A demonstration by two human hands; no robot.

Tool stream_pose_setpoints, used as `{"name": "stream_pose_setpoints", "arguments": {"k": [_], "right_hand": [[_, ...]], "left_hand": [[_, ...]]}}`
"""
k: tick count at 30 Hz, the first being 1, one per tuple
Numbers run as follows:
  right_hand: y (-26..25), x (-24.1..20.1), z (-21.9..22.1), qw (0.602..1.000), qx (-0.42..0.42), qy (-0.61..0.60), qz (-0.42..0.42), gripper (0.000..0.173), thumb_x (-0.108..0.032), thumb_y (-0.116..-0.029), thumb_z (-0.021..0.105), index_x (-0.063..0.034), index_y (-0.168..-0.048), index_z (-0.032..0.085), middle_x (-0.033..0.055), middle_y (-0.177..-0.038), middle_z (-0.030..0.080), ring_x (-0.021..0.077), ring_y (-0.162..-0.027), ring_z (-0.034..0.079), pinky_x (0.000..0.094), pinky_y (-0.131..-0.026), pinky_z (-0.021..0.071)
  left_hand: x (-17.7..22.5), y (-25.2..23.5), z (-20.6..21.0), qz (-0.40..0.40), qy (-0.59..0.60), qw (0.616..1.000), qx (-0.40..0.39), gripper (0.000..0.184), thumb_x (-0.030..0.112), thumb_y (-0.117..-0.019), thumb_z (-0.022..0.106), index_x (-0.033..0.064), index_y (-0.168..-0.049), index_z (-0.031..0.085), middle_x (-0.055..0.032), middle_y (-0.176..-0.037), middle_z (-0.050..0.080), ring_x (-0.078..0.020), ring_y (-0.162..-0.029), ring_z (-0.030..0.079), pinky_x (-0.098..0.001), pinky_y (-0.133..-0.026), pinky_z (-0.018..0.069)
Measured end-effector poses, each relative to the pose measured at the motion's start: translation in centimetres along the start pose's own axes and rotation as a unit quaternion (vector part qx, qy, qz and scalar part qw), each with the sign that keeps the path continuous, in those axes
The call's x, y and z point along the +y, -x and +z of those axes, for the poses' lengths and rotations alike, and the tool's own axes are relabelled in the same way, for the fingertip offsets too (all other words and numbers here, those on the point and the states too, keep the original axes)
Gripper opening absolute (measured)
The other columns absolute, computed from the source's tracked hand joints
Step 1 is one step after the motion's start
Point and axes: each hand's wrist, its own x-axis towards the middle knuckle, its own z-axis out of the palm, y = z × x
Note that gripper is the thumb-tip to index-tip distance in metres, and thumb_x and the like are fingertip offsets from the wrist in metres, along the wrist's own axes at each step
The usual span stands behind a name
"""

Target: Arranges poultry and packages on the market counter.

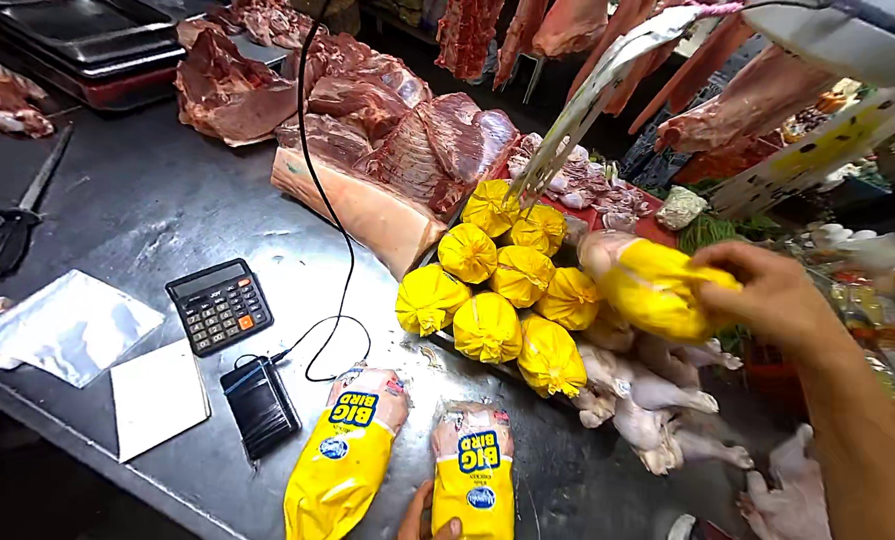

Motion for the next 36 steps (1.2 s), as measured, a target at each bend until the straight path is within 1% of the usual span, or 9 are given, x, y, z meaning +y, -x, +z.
{"name": "stream_pose_setpoints", "arguments": {"k": [4, 10, 14, 19, 23, 26, 28, 32, 36], "right_hand": [[14.3, -5.8, 4.6, 0.983, 0.039, 0.116, -0.138, 0.014, -0.020, -0.0915, 0.065, -0.0107, -0.094, 0.075, 0.0179, -0.091, 0.064, 0.0324, -0.085, 0.063, 0.0462, -0.073, 0.0545], [31.5, -7.5, 19.1, 0.996, 0.082, 0.034, -0.032, 0.010, -0.017, -0.0902, 0.069, -0.0144, -0.083, 0.075, 0.0103, -0.079, 0.059, 0.0258, -0.078, 0.060, 0.0392, -0.072, 0.0530], [36.4, -8.1, 28.1, 0.995, 0.099, -0.010, 0.025, 0.010, -0.015, -0.0877, 0.069, -0.0161, -0.081, 0.076, 0.0100, -0.080, 0.061, 0.0265, -0.078, 0.063, 0.0408, -0.072, 0.0554], [36.6, -9.8, 22.8, 0.959, 0.004, -0.217, 0.181, 0.040, -0.037, -0.0894, 0.077, -0.0164, -0.124, 0.074, 0.0090, -0.111, 0.066, 0.0197, -0.103, 0.063, 0.0386, -0.088, 0.0570], [31.7, -10.0, 20.2, 0.957, 0.009, -0.239, 0.167, 0.043, -0.032, -0.1000, 0.060, -0.0063, -0.134, 0.067, 0.0133, -0.132, 0.067, 0.0221, -0.124, 0.062, 0.0391, -0.105, 0.0526], [24.7, -10.2, 24.4, 0.944, -0.168, -0.207, 0.193, 0.070, -0.046, -0.1062, 0.047, -0.0050, -0.161, 0.031, 0.0204, -0.162, 0.038, 0.0348, -0.151, 0.036, 0.0530, -0.125, 0.0272], [21.2, -11.1, 27.0, 0.938, -0.210, -0.182, 0.209, 0.087, -0.053, -0.1010, 0.053, -0.0060, -0.165, 0.017, 0.0272, -0.166, 0.024, 0.0442, -0.151, 0.031, 0.0602, -0.122, 0.0277], [20.9, -13.9, 26.0, 0.951, -0.191, -0.202, 0.136, 0.080, -0.047, -0.0885, 0.072, -0.0161, -0.157, 0.045, 0.0189, -0.162, 0.037, 0.0408, -0.144, 0.040, 0.0596, -0.116, 0.0368], [20.7, -17.1, 22.7, 0.986, -0.056, -0.153, -0.011, 0.070, -0.048, -0.0830, 0.073, -0.0206, -0.145, 0.060, 0.0121, -0.151, 0.054, 0.0383, -0.138, 0.049, 0.0655, -0.106, 0.0399]], "left_hand": [[-1.0, -0.5, 1.2, 0.023, -0.003, 0.999, 0.032, 0.089, 0.034, -0.0897, 0.075, 0.0017, -0.159, 0.028, -0.0238, -0.147, 0.052, -0.0288, -0.128, 0.060, -0.0474, -0.106, 0.0529], [-0.7, -0.6, 1.5, 0.044, -0.050, 0.997, 0.028, 0.085, 0.032, -0.0903, 0.072, -0.0006, -0.156, 0.031, -0.0165, -0.137, 0.061, -0.0164, -0.120, 0.065, -0.0367, -0.102, 0.0554], [0.0, -1.2, 1.2, 0.020, -0.025, 0.999, 0.018, 0.077, 0.027, -0.0918, 0.069, 0.0021, -0.155, 0.033, -0.0152, -0.131, 0.064, -0.0195, -0.111, 0.069, -0.0391, -0.093, 0.0600], [1.7, -2.4, 0.2, -0.046, 0.001, 0.999, 0.006, 0.058, 0.040, -0.1056, 0.048, 0.0068, -0.153, 0.039, -0.0154, -0.122, 0.069, -0.0250, -0.104, 0.071, -0.0429, -0.086, 0.0619], [2.6, -3.7, 0.6, -0.025, -0.056, 0.998, 0.021, 0.058, 0.043, -0.1047, 0.053, 0.0043, -0.148, 0.045, -0.0165, -0.122, 0.069, -0.0245, -0.108, 0.070, -0.0441, -0.091, 0.0597], [1.9, -2.5, 2.7, 0.005, -0.049, 0.996, 0.074, 0.059, 0.040, -0.1059, 0.053, 0.0034, -0.151, 0.044, -0.0205, -0.130, 0.065, -0.0272, -0.117, 0.066, -0.0469, -0.100, 0.0549], [1.7, -1.8, 4.1, 0.020, 0.032, 0.993, 0.108, 0.055, 0.036, -0.1070, 0.052, 0.0037, -0.151, 0.045, -0.0208, -0.132, 0.064, -0.0278, -0.120, 0.064, -0.0478, -0.102, 0.0532], [1.5, -0.2, 4.6, 0.040, 0.253, 0.956, 0.141, 0.042, 0.031, -0.1101, 0.041, 0.0007, -0.135, 0.054, -0.0168, -0.116, 0.069, -0.0240, -0.106, 0.068, -0.0447, -0.092, 0.0577], [4.7, 3.0, 5.1, 0.097, 0.327, 0.928, 0.153, 0.037, 0.028, -0.1092, 0.035, 0.0034, -0.126, 0.057, -0.0082, -0.106, 0.073, -0.0154, -0.099, 0.072, -0.0375, -0.091, 0.0604]]}}
